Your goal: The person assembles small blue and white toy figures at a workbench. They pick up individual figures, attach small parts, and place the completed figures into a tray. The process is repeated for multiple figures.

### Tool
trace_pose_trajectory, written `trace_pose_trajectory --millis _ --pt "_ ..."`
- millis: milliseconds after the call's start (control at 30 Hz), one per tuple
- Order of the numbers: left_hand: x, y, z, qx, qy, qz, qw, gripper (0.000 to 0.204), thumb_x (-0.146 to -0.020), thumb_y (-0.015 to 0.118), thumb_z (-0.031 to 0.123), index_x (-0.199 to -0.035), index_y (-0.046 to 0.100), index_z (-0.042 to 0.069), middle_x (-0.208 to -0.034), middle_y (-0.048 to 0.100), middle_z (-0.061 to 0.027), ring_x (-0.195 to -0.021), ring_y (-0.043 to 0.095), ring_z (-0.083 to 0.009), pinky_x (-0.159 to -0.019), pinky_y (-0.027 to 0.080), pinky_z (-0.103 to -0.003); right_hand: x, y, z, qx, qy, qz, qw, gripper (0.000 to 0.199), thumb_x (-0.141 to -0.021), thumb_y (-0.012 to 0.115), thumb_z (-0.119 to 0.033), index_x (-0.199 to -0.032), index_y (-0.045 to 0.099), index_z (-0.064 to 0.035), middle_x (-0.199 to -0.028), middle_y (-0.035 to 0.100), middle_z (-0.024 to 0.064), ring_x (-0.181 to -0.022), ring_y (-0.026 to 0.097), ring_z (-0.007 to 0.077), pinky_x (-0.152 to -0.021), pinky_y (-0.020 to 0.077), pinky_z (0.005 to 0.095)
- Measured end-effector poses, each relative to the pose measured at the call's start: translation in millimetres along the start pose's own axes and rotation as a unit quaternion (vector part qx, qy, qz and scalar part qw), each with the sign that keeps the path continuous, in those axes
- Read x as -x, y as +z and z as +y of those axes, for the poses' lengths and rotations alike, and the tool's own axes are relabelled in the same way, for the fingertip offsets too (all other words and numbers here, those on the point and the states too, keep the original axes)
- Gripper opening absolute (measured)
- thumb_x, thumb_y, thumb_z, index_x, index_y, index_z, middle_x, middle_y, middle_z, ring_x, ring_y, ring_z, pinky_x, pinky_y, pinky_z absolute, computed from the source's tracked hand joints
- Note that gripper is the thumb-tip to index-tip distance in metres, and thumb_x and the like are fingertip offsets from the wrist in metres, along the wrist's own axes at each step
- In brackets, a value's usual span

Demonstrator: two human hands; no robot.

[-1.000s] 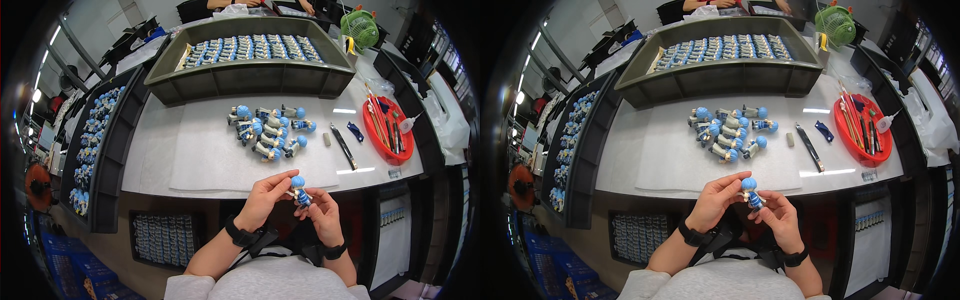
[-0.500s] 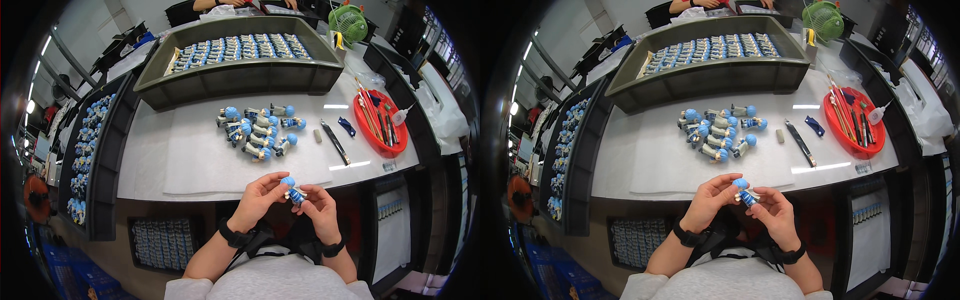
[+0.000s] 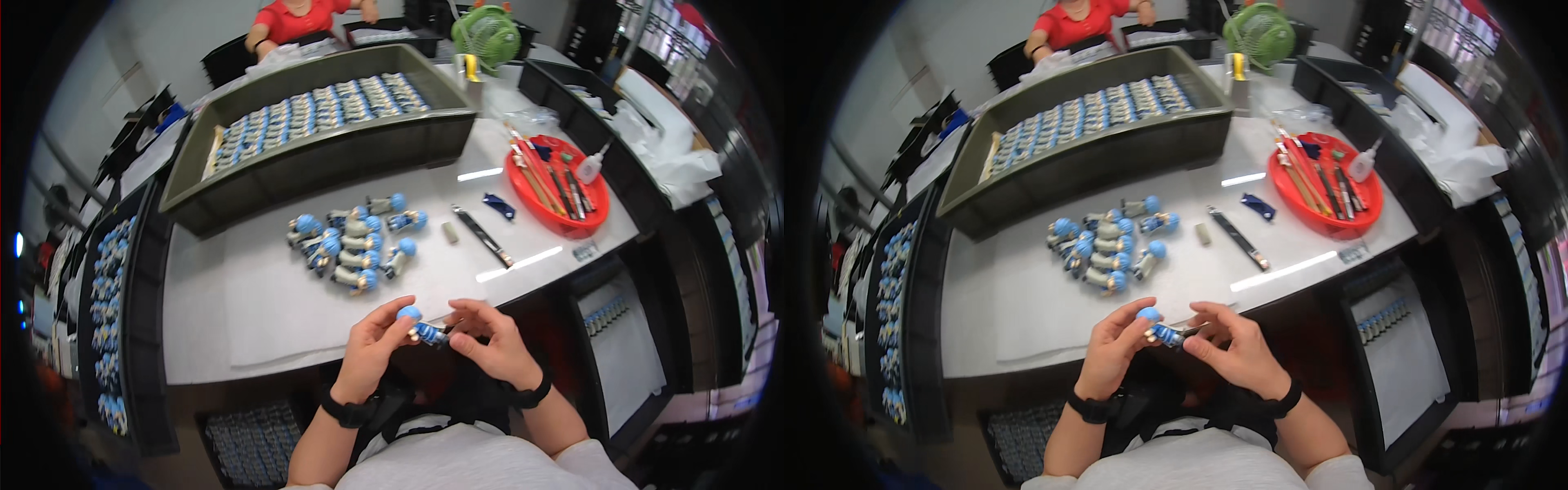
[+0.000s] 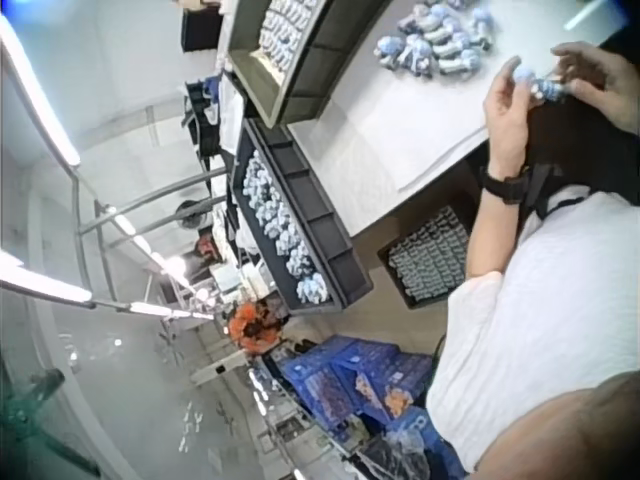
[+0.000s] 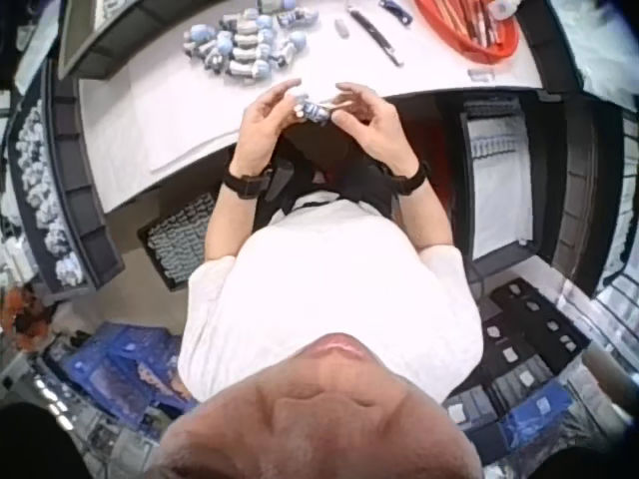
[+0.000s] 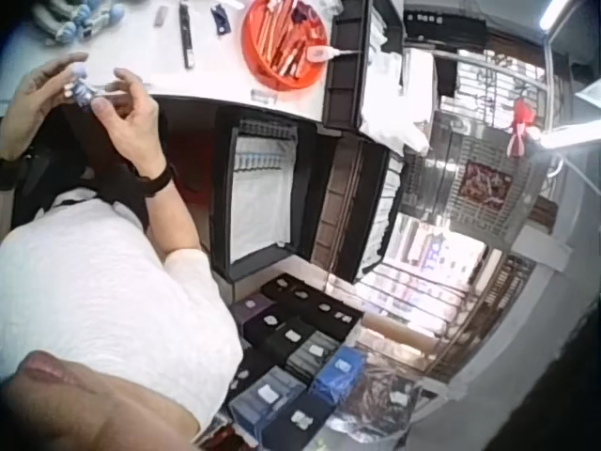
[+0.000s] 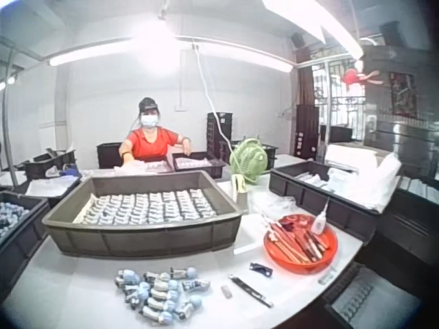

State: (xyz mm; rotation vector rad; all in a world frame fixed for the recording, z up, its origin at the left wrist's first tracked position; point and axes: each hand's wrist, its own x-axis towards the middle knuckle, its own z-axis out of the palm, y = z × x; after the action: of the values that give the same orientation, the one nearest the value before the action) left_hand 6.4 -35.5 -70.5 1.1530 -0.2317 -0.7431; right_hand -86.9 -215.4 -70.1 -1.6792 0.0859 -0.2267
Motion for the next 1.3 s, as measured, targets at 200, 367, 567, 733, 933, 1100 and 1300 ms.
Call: trace_pose_trajectory --millis 200,367,567,733,933,1100,1300 --pt "-19.7 8.4 -8.1 -0.035 0.098 -0.037 0.994 0.032 -0.089 0.055 0.004 -0.12 0.05 -0.002 -0.108 0.059 -0.0111 -0.096 0.057 -0.0138 -0.083 0.048 -0.027 -43.1 -96.7 -37.4 0.247 -0.083 0.14 0.955 0.031 -0.08 0.067 -0.01 -0.108 0.057 0.0003 -0.083 0.063 0.0073 -0.07 0.059 0.0107 -0.06 0.0471 0.023" --pt "-32.0 7.8 -22.1 -0.055 0.116 -0.053 0.99 0.03 -0.088 0.055 0.0 -0.117 0.049 -0.003 -0.112 0.057 -0.0117 -0.098 0.055 -0.0129 -0.084 0.048 -0.026 -104.7 -175.9 -40.5 0.397 -0.059 0.176 0.899 0.028 -0.077 0.064 -0.01 -0.103 0.06 0.0 -0.079 0.065 0.0114 -0.07 0.063 0.0168 -0.066 0.0494 0.0282" --pt "-28.1 2.9 -27.8 -0.054 0.093 -0.049 0.993 0.031 -0.086 0.054 -0.003 -0.117 0.047 -0.004 -0.112 0.057 -0.0119 -0.102 0.054 -0.0137 -0.087 0.044 -0.025 -184.3 -224.2 -5.9 0.511 0.005 0.13 0.85 0.022 -0.073 0.055 0.001 -0.094 0.063 -0.0002 -0.087 0.064 0.0196 -0.085 0.062 0.0325 -0.077 0.0489 0.0362" --pt "-27.2 3.2 -26.6 -0.059 0.094 -0.047 0.993 0.031 -0.086 0.054 -0.004 -0.116 0.047 -0.004 -0.112 0.057 -0.0121 -0.102 0.054 -0.014 -0.088 0.043 -0.025 -200.3 -212.2 4.9 0.565 0.065 0.112 0.815 0.015 -0.071 0.061 0.001 -0.085 0.062 -0.0026 -0.089 0.063 0.021 -0.089 0.061 0.035 -0.078 0.0485 0.0386" --pt "-26.9 3.9 -26.6 -0.059 0.091 -0.039 0.993 0.03 -0.085 0.054 -0.005 -0.115 0.047 -0.004 -0.112 0.057 -0.0141 -0.101 0.054 -0.0149 -0.087 0.044 -0.026 -212.2 -228.6 26.7 0.553 0.049 0.111 0.824 0.012 -0.067 0.066 -0.002 -0.078 0.06 -0.003 -0.081 0.063 0.0144 -0.082 0.062 0.0286 -0.071 0.0483 0.0343" --pt "-28.1 4.4 -27.7 -0.064 0.095 -0.042 0.992 0.031 -0.085 0.054 -0.005 -0.115 0.047 -0.004 -0.112 0.057 -0.0139 -0.099 0.055 -0.014 -0.085 0.044 -0.025 -209.7 -229.6 27.7 0.53 0.058 0.072 0.843 0.01 -0.067 0.061 0.001 -0.076 0.06 -0.0019 -0.081 0.063 0.0164 -0.081 0.061 0.0303 -0.071 0.048 0.0352" --pt "-26.6 6.0 -26.4 -0.05 0.09 -0.038 0.994 0.031 -0.085 0.055 -0.005 -0.115 0.048 -0.003 -0.112 0.057 -0.0131 -0.097 0.055 -0.0125 -0.082 0.045 -0.022 -214.3 -227.5 27.0 0.556 0.081 0.081 0.823 0.008 -0.069 0.058 0.002 -0.075 0.061 -0.0022 -0.082 0.064 0.0173 -0.083 0.061 0.0318 -0.072 0.0484 0.0366"
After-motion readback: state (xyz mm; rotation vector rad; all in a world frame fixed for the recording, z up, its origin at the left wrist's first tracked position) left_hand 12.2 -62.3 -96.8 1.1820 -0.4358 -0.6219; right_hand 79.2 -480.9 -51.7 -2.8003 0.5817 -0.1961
